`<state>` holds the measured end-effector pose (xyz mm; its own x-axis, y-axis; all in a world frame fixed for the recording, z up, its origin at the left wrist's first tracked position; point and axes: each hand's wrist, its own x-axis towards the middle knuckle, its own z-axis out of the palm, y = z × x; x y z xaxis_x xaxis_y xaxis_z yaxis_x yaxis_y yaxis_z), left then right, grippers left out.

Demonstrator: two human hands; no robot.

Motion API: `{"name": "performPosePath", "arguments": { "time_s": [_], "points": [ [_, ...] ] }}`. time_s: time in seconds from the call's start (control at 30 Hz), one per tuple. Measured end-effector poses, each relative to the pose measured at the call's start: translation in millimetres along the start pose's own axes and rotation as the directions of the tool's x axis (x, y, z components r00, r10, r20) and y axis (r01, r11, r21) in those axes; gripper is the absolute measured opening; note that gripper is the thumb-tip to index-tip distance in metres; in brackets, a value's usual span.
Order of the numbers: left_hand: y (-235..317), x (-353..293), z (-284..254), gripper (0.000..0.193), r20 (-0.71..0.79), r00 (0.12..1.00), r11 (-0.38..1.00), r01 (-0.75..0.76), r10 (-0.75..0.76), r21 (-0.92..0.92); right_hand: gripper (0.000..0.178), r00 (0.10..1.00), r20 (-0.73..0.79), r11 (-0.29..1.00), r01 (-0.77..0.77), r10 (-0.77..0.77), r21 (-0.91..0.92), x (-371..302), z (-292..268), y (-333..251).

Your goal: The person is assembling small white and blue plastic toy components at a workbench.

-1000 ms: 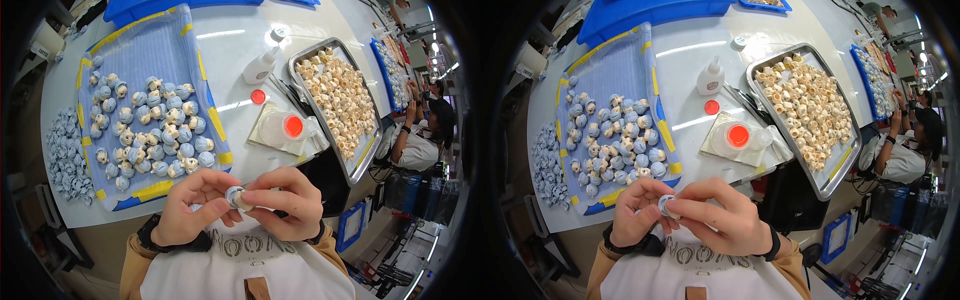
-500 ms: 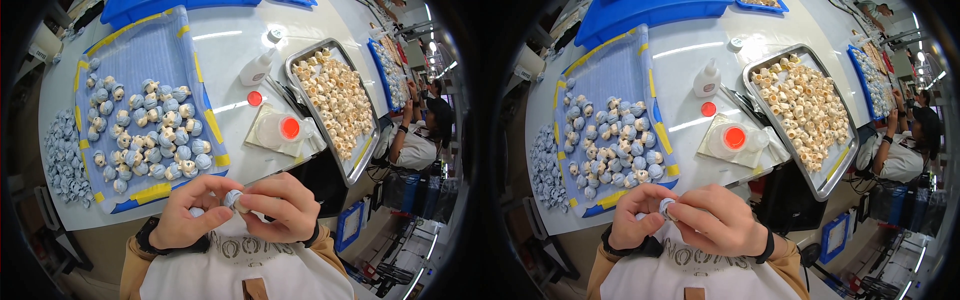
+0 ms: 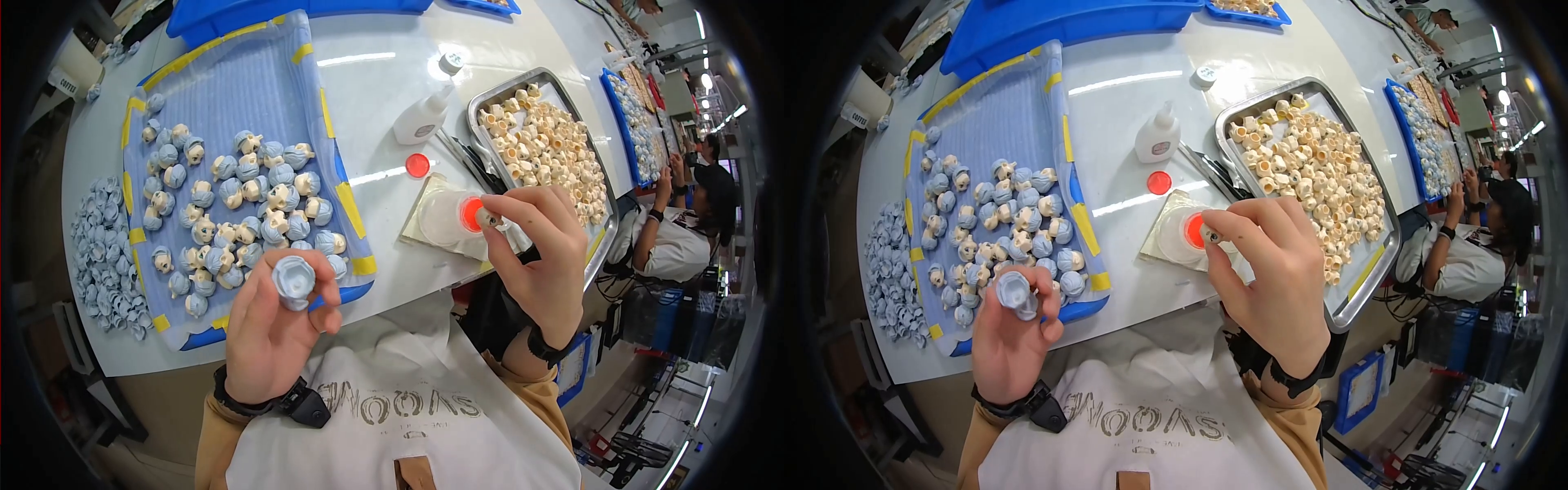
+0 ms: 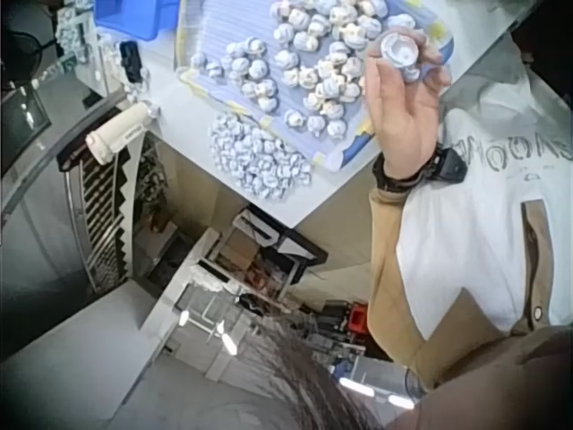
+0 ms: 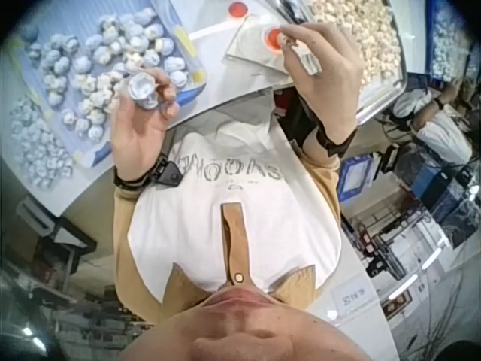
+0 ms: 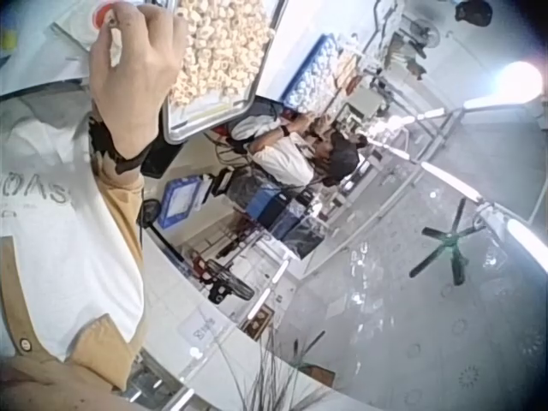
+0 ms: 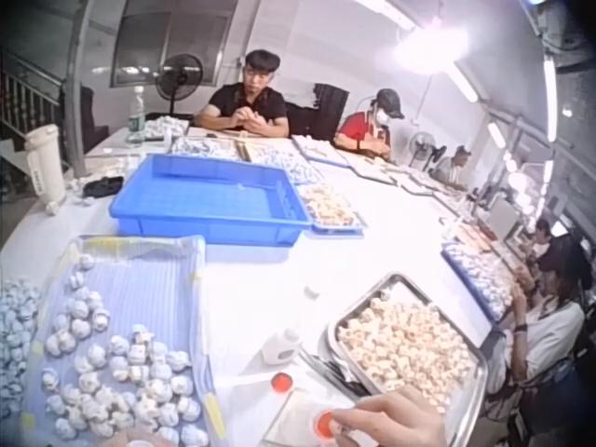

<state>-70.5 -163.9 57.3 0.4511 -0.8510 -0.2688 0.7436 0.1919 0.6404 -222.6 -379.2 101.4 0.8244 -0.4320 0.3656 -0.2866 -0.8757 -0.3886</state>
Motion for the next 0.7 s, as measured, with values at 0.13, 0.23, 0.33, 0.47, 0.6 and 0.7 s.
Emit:
{"name": "performPosePath", "arguments": {
  "time_s": [0.13, 0.23, 0.33, 0.47, 0.6, 0.7],
  "points": [
    [1, -1, -2, 0.044, 0.133, 0.991, 0.997, 0.021, -0.03, 0.07, 0.027, 0.999, 0.032, 1.0, 0.01, -0.01, -0.011, -1, 1, 2],
    [1, -2, 0, 0.045, 0.112, 0.993, 0.994, 0.026, -0.038, 0.105, 0.028, 0.999, 0.037, 1.0, 0.013, -0.013, -0.003, -1, 1, 2],
    [2, -2, 7, 0.046, 0.061, 0.998, 0.995, -0.001, -0.005, 0.096, 0.027, 1.0, 0.028, 1.0, 0.0, -0.001, 0.007, -3, 2, 3],
    [1, -3, 4, 0.044, 0.071, 0.997, 0.994, 0.002, -0.009, 0.105, 0.028, 0.999, -0.032, 0.999, 0.0, 0.001, 0.049, -10, 4, 5],
    [0, -3, 2, 0.039, 0.108, 0.994, 0.971, 0.004, -0.031, 0.238, 0.03, 0.994, -0.111, 0.997, 0.007, 0.002, 0.075, -17, 6, 8],
    [-4, -1, -1, 0.038, 0.12, 0.991, 0.959, 0.018, -0.054, 0.284, 0.033, 0.969, -0.238, 0.965, 0.005, 0.06, 0.263, -22, 12, -13]
  ]
}}
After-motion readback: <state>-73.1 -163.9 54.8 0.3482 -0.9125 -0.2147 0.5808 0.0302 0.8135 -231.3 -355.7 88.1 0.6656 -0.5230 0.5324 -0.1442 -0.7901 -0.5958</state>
